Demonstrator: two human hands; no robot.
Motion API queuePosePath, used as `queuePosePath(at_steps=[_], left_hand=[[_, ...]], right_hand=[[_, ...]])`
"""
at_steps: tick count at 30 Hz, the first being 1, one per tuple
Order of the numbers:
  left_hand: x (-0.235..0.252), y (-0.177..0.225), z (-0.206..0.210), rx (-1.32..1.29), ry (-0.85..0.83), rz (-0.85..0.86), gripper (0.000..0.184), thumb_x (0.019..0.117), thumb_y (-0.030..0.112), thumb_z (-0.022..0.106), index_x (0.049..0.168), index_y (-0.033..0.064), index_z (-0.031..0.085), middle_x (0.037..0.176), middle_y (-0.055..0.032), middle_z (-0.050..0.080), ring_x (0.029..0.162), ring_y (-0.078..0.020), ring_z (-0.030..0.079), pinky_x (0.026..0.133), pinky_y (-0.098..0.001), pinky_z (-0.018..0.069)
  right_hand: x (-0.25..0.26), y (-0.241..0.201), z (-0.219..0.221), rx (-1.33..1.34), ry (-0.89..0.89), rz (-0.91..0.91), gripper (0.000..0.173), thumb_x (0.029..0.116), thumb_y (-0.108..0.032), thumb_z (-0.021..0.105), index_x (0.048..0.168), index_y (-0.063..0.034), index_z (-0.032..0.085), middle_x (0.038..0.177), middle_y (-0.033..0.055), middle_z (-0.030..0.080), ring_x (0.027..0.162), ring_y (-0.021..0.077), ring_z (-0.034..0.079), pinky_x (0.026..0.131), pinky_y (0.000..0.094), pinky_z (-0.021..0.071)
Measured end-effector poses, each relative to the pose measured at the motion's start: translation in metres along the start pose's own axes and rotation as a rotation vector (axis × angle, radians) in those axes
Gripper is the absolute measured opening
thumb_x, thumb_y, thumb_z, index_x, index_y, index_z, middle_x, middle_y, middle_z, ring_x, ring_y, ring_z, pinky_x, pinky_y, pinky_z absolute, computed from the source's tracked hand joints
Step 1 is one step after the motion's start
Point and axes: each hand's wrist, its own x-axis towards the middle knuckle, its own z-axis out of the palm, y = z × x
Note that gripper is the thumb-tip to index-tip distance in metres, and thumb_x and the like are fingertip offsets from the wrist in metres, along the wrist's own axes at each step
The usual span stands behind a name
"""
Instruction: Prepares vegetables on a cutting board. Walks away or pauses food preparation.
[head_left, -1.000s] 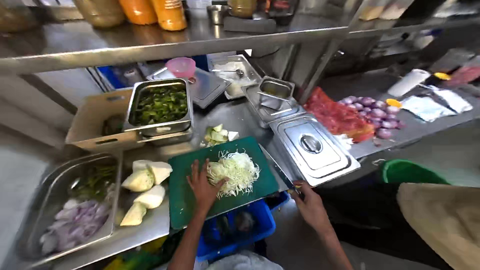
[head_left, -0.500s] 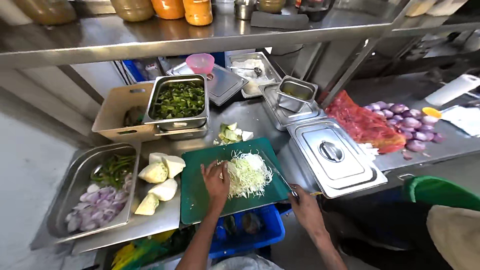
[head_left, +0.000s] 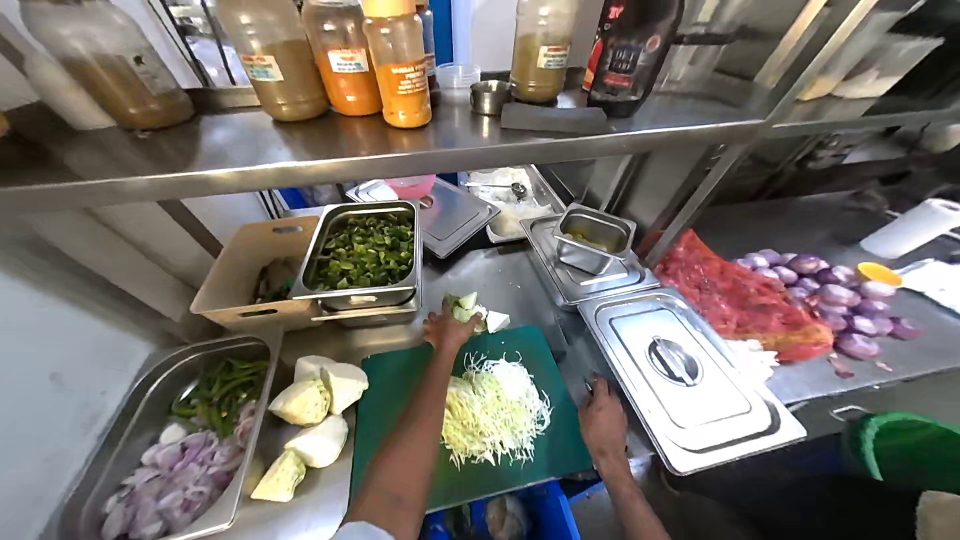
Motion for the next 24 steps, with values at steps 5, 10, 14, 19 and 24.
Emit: queuePosePath(at_steps=[5,10,14,19,24], left_hand=[[0.009,0.012,0.014,-0.141,-0.072,0.082,0.089,0.0806,0.053,0.082,0.151,0.0095,0.049,0.153,-0.0319,0.041,0.133,-0.049,0.051,0.105,-0.0625,0.0477],[0.023,-0.012,0.0,-0.41,-0.072,0.073,0.069,0.097,0.055,0.064,0.147,0.0079,0.054,0.144,-0.0303,0.052,0.132,-0.0454,0.054,0.108,-0.0609,0.0457],[0.039,-0.02,-0.006,-0.344,-0.117,0.073,0.077,0.1015,0.065,0.045,0.156,0.0109,0.044,0.157,-0.0273,0.04,0.143,-0.0449,0.042,0.114,-0.063,0.0384],[0.028,0.008,0.001,-0.216,-0.209,0.028,0.078,0.1001,0.07,0.04,0.151,0.013,0.051,0.164,-0.0231,0.03,0.142,-0.044,0.043,0.113,-0.0617,0.0411],[0.024,0.024,0.013,-0.295,-0.186,-0.014,0.084,0.0953,0.08,0.035,0.141,0.0146,0.062,0.16,-0.0228,0.038,0.143,-0.0446,0.041,0.113,-0.0641,0.0391]], right_hand=[[-0.017,-0.036,-0.025,0.122,0.078,-0.243,0.053,0.095,-0.023,0.071,0.142,-0.0014,0.059,0.128,0.0249,0.067,0.118,0.0461,0.064,0.103,0.0603,0.0511],[0.055,-0.115,0.006,0.348,-0.115,-0.463,0.084,0.0844,-0.059,0.076,0.151,-0.0141,0.052,0.149,0.0164,0.056,0.136,0.0387,0.053,0.113,0.0591,0.0433],[0.116,-0.179,0.047,0.084,-0.463,-0.47,0.119,0.0622,-0.078,0.083,0.162,-0.0428,0.028,0.168,0.0191,0.028,0.141,0.0466,0.044,0.104,0.0666,0.0451],[0.135,-0.21,0.086,-0.12,-0.533,-0.534,0.109,0.0636,-0.059,0.089,0.158,-0.0381,0.039,0.159,0.0201,0.04,0.136,0.0506,0.045,0.092,0.0702,0.0507],[0.128,-0.213,0.093,0.002,-0.489,-0.565,0.092,0.0695,-0.048,0.088,0.15,-0.0194,0.053,0.152,0.0242,0.044,0.12,0.0437,0.059,0.092,0.0575,0.0559]])
